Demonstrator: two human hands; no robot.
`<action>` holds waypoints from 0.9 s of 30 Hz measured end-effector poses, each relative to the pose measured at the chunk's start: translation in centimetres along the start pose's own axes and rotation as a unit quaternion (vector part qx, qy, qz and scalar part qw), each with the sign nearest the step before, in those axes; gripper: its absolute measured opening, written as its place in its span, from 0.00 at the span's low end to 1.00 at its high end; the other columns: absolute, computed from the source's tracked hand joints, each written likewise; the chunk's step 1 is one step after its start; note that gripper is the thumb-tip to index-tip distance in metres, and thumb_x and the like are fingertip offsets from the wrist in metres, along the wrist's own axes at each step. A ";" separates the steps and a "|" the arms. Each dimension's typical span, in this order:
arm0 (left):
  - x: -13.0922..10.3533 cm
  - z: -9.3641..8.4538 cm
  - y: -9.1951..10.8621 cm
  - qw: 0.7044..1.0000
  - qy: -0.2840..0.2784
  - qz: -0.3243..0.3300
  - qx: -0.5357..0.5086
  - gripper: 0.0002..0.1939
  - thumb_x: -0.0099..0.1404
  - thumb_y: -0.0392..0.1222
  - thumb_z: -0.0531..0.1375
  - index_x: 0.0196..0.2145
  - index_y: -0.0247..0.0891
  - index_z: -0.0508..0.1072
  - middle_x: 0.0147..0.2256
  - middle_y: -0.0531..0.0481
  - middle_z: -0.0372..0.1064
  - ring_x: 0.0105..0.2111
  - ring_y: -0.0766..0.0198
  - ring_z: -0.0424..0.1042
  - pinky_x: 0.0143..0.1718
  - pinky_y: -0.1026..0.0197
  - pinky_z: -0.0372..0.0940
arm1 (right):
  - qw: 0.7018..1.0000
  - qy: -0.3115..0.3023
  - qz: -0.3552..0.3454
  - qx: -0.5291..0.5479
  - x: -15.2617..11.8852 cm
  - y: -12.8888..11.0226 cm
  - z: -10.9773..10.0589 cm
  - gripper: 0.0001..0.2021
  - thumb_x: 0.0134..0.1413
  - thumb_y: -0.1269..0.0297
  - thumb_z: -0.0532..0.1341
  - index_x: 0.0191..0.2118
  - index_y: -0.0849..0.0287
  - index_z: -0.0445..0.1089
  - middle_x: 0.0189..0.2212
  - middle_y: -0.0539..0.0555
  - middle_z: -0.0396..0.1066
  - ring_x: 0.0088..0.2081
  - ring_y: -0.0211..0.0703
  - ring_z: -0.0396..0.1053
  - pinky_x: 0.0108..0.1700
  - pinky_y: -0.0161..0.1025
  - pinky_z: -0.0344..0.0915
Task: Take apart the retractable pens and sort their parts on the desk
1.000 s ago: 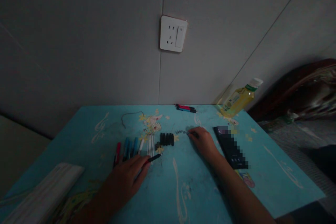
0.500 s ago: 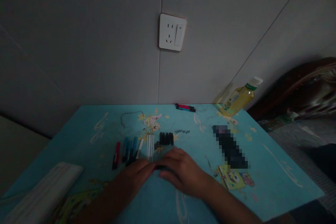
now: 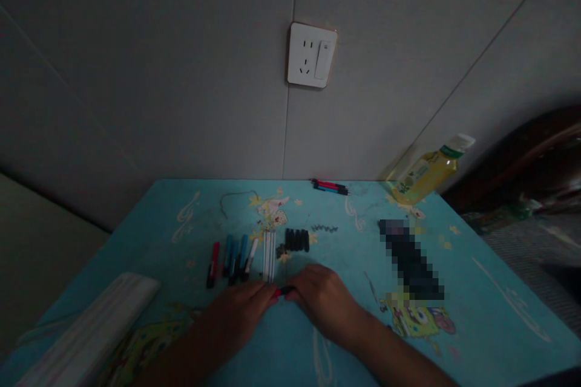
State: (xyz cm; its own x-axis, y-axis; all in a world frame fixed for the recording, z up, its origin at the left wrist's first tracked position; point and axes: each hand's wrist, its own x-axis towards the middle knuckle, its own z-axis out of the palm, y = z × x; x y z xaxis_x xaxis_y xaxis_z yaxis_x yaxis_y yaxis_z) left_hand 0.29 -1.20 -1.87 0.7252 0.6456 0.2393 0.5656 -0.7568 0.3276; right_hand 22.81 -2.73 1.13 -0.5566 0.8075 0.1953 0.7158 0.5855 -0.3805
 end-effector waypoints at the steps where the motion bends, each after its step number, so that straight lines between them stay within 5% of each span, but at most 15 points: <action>1: 0.0 0.0 0.0 1.000 -0.006 -0.004 0.003 0.11 0.73 0.34 0.49 0.40 0.39 0.71 0.31 0.52 0.69 0.31 0.65 0.71 0.33 0.63 0.67 | 1.000 0.007 0.000 0.009 0.0 0.0 -0.1 0.12 0.68 0.59 0.54 0.40 0.59 0.72 0.33 0.53 0.74 0.38 0.45 0.71 0.43 0.40 0.65; 4: -0.2 0.0 -0.2 1.000 -0.008 0.001 0.020 0.10 0.73 0.34 0.50 0.44 0.40 0.70 0.34 0.51 0.71 0.33 0.64 0.72 0.34 0.62 0.67 | 0.999 0.010 0.011 0.047 -0.1 0.0 -0.6 0.13 0.65 0.56 0.58 0.49 0.58 0.69 0.39 0.55 0.74 0.42 0.47 0.70 0.48 0.42 0.66; 8: -0.3 -0.5 -0.1 0.999 -0.018 0.008 0.034 0.09 0.73 0.34 0.51 0.45 0.39 0.70 0.33 0.51 0.69 0.33 0.63 0.72 0.33 0.61 0.67 | 0.995 -0.010 0.037 0.087 -0.1 0.0 -1.2 0.10 0.67 0.59 0.55 0.44 0.57 0.71 0.36 0.53 0.74 0.39 0.43 0.71 0.45 0.39 0.67; 12: -0.2 -0.9 0.2 0.999 -0.025 0.012 0.036 0.09 0.73 0.35 0.51 0.47 0.38 0.69 0.35 0.50 0.69 0.33 0.63 0.71 0.35 0.60 0.67 | 0.992 -0.019 0.052 0.116 -0.4 -0.3 -1.1 0.15 0.62 0.57 0.61 0.51 0.58 0.66 0.44 0.55 0.73 0.46 0.46 0.70 0.50 0.40 0.66; 16: -0.2 -0.8 0.4 0.998 -0.044 0.011 0.043 0.07 0.72 0.35 0.53 0.44 0.40 0.69 0.35 0.51 0.68 0.34 0.62 0.71 0.35 0.59 0.67 | 0.986 -0.065 0.094 0.119 -0.7 -0.5 -0.6 0.10 0.67 0.58 0.54 0.40 0.56 0.70 0.33 0.51 0.74 0.36 0.43 0.73 0.42 0.38 0.68; 22: 0.1 -1.3 0.6 0.997 -0.059 0.000 0.043 0.06 0.70 0.34 0.55 0.43 0.40 0.70 0.35 0.52 0.69 0.34 0.62 0.71 0.36 0.59 0.68 | 0.971 -0.051 0.117 0.200 -0.5 -0.7 -0.9 0.09 0.65 0.61 0.58 0.48 0.53 0.68 0.39 0.51 0.75 0.40 0.43 0.74 0.44 0.38 0.68; 27: 0.2 -2.2 0.9 0.998 -0.054 0.011 0.044 0.18 0.71 0.32 0.54 0.56 0.41 0.64 0.39 0.51 0.70 0.37 0.62 0.72 0.38 0.60 0.69 | 0.964 -0.022 0.120 0.237 -0.4 -0.7 -0.8 0.07 0.64 0.62 0.59 0.45 0.54 0.69 0.40 0.51 0.75 0.43 0.43 0.73 0.47 0.38 0.67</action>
State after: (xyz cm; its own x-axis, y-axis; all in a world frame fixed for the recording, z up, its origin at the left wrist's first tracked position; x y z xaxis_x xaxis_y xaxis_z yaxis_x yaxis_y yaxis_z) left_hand 0.09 -1.48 0.47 0.7730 0.6179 0.1438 0.5781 -0.7794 0.2416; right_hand 22.91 -3.40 2.04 -0.4245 0.9053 0.0162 0.5583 0.2758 -0.7825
